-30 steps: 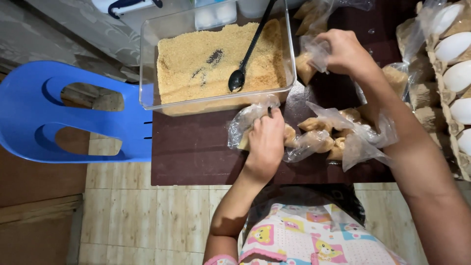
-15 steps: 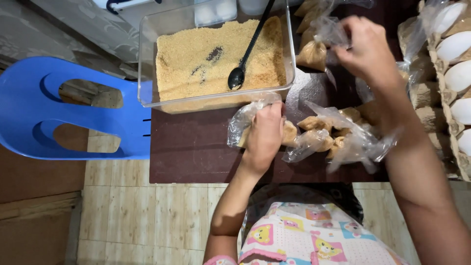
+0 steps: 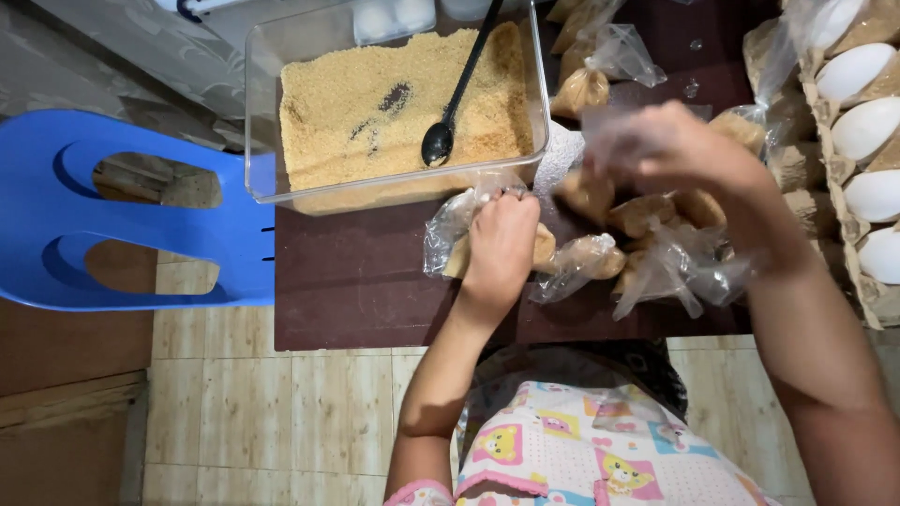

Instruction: Manually scooping brown sugar from a large container into small plastic bags using a spoon and organizing the filled bags.

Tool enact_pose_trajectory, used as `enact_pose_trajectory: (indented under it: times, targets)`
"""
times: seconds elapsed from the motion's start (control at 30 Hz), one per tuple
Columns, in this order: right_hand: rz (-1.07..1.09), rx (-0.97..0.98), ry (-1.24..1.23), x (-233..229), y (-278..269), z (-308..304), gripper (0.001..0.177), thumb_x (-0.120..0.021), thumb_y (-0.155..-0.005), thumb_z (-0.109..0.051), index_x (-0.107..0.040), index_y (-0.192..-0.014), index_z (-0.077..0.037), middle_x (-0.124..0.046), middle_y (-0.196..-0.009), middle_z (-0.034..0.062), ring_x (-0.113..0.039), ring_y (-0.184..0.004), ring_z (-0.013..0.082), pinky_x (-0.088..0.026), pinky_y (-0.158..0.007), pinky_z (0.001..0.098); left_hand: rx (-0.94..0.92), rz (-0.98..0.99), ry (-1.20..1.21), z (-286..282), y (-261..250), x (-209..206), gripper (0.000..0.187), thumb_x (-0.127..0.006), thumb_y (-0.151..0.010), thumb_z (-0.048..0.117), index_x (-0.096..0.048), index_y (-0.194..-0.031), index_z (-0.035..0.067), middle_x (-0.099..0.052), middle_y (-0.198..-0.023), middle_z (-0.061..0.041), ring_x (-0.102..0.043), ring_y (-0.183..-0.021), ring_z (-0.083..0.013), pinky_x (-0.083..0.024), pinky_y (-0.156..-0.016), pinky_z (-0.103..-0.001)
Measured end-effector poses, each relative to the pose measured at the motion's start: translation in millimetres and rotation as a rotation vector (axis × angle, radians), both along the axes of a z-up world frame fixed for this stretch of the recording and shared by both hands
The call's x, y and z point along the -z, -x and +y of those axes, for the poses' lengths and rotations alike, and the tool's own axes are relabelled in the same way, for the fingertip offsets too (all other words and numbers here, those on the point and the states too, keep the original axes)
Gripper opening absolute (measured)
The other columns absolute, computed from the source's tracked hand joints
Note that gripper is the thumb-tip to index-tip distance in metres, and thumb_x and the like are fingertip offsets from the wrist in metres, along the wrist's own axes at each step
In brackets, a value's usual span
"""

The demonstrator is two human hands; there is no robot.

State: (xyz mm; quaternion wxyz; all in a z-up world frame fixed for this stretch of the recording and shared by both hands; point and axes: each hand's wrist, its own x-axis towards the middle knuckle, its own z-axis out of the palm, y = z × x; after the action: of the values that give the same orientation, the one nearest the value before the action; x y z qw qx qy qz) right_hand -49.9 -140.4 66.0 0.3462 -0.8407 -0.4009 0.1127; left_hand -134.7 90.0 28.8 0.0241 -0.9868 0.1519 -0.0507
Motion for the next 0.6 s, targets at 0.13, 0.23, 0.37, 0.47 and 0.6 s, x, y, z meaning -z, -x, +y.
enact_pose_trajectory:
  times: [0.13,0.23,0.37,0.47,0.6]
  targets:
    - [0.137,0.455,0.221,-11,-25,11,0.024,-0.073,-0.094,-0.003,-0.074,-0.118,-0.009,-0.077,-0.097,0.014,-0.064,-0.069,0.0191,-0.051,-0.054,0.0289,0.041,0.115,0.306,-2,1,-16,0.01,-0.07,-0.092,-0.004,-0.068,-0.101,0.001,-0.073,-0.085,-0.016,-0.074,-0.074,-0.0271,-0.062,-0.058,-0.035]
    - [0.014,0.456,0.171,11,-48,5,0.035,-0.07,-0.094,-0.033,-0.073,-0.119,-0.01,-0.076,-0.108,0.0152,-0.07,-0.095,0.0289,-0.05,-0.084,0.0413,0.007,0.126,0.427,-6,0,-12,0.036,-0.078,-0.086,-0.002,-0.069,-0.121,-0.002,-0.076,-0.092,-0.019,-0.074,-0.081,-0.0272,-0.065,-0.066,-0.032]
    - [0.017,0.492,0.185,3,-46,18,0.047,-0.087,-0.081,-0.032,-0.07,-0.12,-0.01,-0.074,-0.117,0.0121,-0.066,-0.105,0.0296,-0.037,-0.106,0.0488,-0.025,0.036,0.585,-11,-3,-2,0.022,-0.072,-0.094,0.006,-0.07,-0.115,-0.002,-0.076,-0.079,-0.011,-0.07,-0.07,-0.02,-0.06,-0.062,-0.03]
    - [0.043,0.563,0.299,18,-53,12,0.033,-0.082,-0.09,-0.036,-0.071,-0.115,-0.017,-0.072,-0.113,0.0157,-0.051,-0.119,0.0405,-0.039,-0.097,0.0517,-0.01,0.022,0.67,-15,-5,-6,0.026,-0.065,-0.1,0.012,-0.066,-0.121,-0.003,-0.074,-0.082,-0.017,-0.073,-0.068,-0.0228,-0.062,-0.05,-0.029]
    - [-0.024,0.515,0.183,0,-37,12,0.036,-0.086,-0.087,-0.016,-0.073,-0.117,-0.002,-0.076,-0.107,0.0171,-0.071,-0.094,0.0295,-0.052,-0.086,0.0418,-0.023,0.009,0.695,-13,-1,-17,0.032,-0.057,-0.098,-0.008,-0.067,-0.128,0.0,-0.072,-0.086,-0.024,-0.073,-0.069,-0.0297,-0.062,-0.05,-0.034]
